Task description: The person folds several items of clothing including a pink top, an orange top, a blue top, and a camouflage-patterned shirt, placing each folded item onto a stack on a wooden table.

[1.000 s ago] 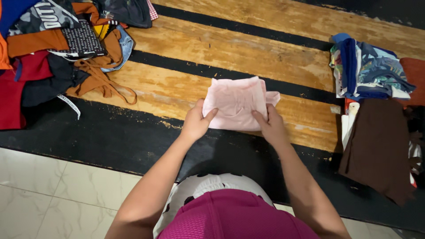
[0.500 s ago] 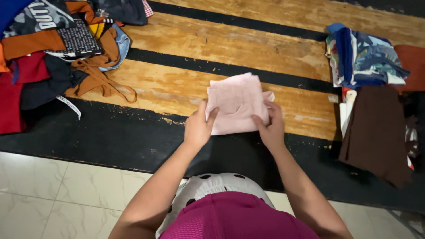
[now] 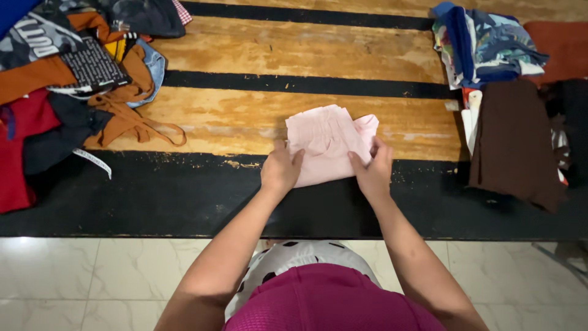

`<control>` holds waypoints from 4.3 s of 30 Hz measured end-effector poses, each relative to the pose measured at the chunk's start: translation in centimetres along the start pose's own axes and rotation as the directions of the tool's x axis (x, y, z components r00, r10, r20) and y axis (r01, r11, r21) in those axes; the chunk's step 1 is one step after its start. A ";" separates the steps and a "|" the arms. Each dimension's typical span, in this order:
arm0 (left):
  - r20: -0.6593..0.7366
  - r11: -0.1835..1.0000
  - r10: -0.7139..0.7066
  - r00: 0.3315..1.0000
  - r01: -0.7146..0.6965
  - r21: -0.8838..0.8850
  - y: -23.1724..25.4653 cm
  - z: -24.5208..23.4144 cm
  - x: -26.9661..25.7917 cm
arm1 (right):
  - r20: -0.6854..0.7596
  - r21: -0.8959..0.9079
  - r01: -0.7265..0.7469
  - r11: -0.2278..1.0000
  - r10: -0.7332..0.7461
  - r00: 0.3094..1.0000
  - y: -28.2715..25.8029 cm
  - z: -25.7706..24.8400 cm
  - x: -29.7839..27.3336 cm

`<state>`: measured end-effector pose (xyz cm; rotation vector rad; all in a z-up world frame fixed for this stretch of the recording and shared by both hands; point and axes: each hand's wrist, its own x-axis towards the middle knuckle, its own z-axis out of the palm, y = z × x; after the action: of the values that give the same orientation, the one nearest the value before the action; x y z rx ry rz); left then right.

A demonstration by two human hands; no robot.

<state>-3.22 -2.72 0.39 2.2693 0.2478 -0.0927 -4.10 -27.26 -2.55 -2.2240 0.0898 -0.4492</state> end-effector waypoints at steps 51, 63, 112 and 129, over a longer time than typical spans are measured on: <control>0.519 0.421 0.412 0.749 0.348 -0.838 19.8 16.4 -3.6 | 0.655 0.751 -0.660 -0.017 0.146 0.741 10.3 -24.2 5.4; 0.319 0.391 0.426 0.847 0.145 -0.909 20.2 16.1 -5.2 | 0.823 0.564 -0.814 -0.142 0.176 0.540 8.6 -24.2 6.5; -0.095 0.253 0.382 0.919 -0.203 -0.946 39.1 23.6 15.9 | 0.421 0.899 -0.388 0.203 -0.156 0.894 12.0 -33.2 27.6; -0.312 0.692 0.410 0.857 -0.515 -0.506 36.5 34.4 22.1 | 0.291 0.868 -0.330 0.371 0.158 0.944 23.8 -26.6 38.1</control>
<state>26.57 -48.71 1.75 1.6582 -0.2047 0.4086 24.23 -70.33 5.71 -1.0773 0.0644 -0.0722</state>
